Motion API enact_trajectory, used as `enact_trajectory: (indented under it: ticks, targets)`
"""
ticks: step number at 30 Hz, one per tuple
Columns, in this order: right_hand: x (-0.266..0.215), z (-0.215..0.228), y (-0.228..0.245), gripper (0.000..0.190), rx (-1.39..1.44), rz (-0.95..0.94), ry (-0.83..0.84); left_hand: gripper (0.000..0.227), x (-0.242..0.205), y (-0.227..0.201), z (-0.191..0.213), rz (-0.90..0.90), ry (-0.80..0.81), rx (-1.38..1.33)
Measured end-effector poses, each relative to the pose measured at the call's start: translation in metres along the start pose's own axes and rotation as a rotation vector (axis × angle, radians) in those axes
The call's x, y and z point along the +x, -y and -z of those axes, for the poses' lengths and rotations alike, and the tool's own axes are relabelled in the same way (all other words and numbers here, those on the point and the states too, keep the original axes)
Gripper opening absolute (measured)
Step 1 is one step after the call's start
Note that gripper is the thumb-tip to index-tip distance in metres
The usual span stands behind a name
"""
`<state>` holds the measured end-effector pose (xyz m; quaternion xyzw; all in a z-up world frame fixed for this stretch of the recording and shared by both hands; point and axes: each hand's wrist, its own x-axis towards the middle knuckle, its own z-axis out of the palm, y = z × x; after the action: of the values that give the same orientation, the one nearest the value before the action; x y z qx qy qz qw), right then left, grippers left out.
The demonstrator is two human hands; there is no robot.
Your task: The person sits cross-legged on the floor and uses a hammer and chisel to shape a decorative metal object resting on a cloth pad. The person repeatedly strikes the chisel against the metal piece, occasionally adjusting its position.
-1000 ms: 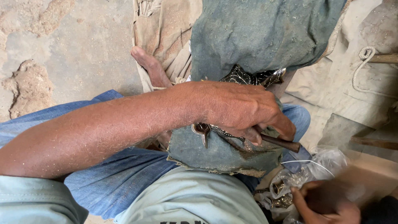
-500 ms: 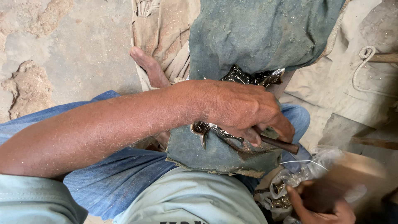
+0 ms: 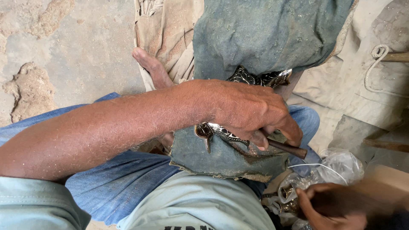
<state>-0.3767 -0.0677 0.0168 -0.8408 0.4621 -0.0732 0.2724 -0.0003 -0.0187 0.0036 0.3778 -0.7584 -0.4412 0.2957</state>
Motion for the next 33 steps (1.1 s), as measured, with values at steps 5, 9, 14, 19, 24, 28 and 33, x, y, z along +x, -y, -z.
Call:
enact_trajectory:
  ticks: [5,9,14,19,24,28,33]
  targets:
    - [0.001,-0.003,0.000,0.030,0.051,-0.004,0.004,0.061,0.002,0.001,-0.002,-0.013,0.000,-0.002]
    - [0.006,-0.008,-0.002,0.031,0.159,-0.049,0.009,0.060,0.002,0.004,-0.002,-0.043,0.007,0.029]
    - [-0.006,-0.015,-0.018,0.035,0.211,-0.147,0.099,0.060,0.004,0.008,-0.006,-0.134,-0.080,0.024]
    - [-0.010,-0.039,-0.038,0.039,0.518,-0.334,0.167,0.052,-0.001,0.004,-0.003,-0.015,-0.153,-0.132]
    - [0.003,-0.042,-0.043,0.050,0.758,-0.502,0.206,0.057,-0.006,-0.007,0.006,0.122,-0.125,-0.017]
    - [0.000,-0.032,-0.024,0.053,0.818,-0.282,0.062,0.058,-0.007,-0.007,0.004,0.033,-0.162,-0.011]
    - [0.002,-0.027,-0.005,0.055,0.974,-0.071,0.172,0.059,0.003,-0.008,-0.002,-0.010,-0.212,0.131]
